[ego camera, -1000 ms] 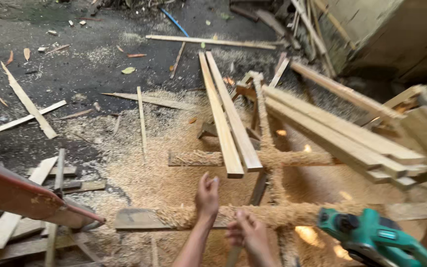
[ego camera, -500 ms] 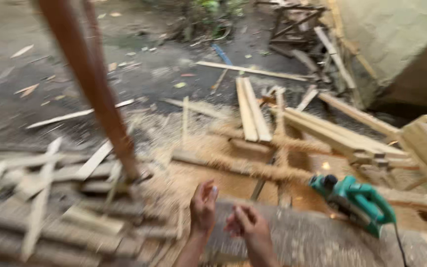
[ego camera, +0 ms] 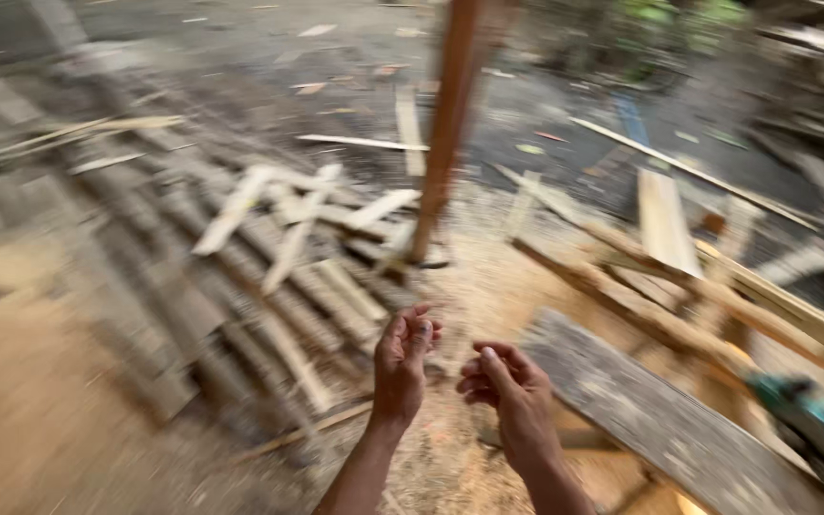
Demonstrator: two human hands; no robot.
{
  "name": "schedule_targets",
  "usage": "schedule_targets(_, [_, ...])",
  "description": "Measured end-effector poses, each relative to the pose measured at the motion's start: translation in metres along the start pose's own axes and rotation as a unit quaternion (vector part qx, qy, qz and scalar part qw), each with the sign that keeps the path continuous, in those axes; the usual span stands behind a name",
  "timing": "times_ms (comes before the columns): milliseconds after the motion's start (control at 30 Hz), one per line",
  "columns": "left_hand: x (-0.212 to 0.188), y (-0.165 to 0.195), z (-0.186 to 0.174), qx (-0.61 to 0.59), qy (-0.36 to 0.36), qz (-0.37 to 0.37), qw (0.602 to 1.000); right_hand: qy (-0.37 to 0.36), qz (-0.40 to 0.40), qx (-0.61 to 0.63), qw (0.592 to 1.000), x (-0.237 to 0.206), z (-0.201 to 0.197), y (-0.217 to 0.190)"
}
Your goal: The person feeds long wooden boards one at a time through a stationary planing machine, guiding each board by hand as it is surfaced. The person then carries the planed boards to a pile and stacks them with other finished boards on a rack.
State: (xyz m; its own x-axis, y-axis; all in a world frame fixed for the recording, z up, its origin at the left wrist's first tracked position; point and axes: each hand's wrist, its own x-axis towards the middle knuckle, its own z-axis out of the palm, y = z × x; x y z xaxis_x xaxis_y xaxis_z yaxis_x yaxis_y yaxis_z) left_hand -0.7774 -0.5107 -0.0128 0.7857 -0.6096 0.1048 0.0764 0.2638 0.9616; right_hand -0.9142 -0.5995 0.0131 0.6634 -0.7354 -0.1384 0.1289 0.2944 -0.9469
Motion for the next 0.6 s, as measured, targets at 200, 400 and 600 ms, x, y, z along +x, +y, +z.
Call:
schedule_targets(200, [-0.05, 0.039, -0.139, 0.024, 0.145, 0.037, 0.988, -0.108, 0.038, 0.011, 0.993, -0.031, 0.118, 0.047])
schedule_targets(400, [-0.11, 0.087, -0.289, 0.031, 0.249, 0.075, 0.965, -0.201, 0.071, -0.023, 0.977, -0.076, 0.273, 0.107])
schedule_targets(600, [-0.176, 0.148, -0.436, -0.016, 0.342, 0.112, 0.933, -0.281, 0.117, -0.053, 0.951, -0.153, 0.417, 0.165])
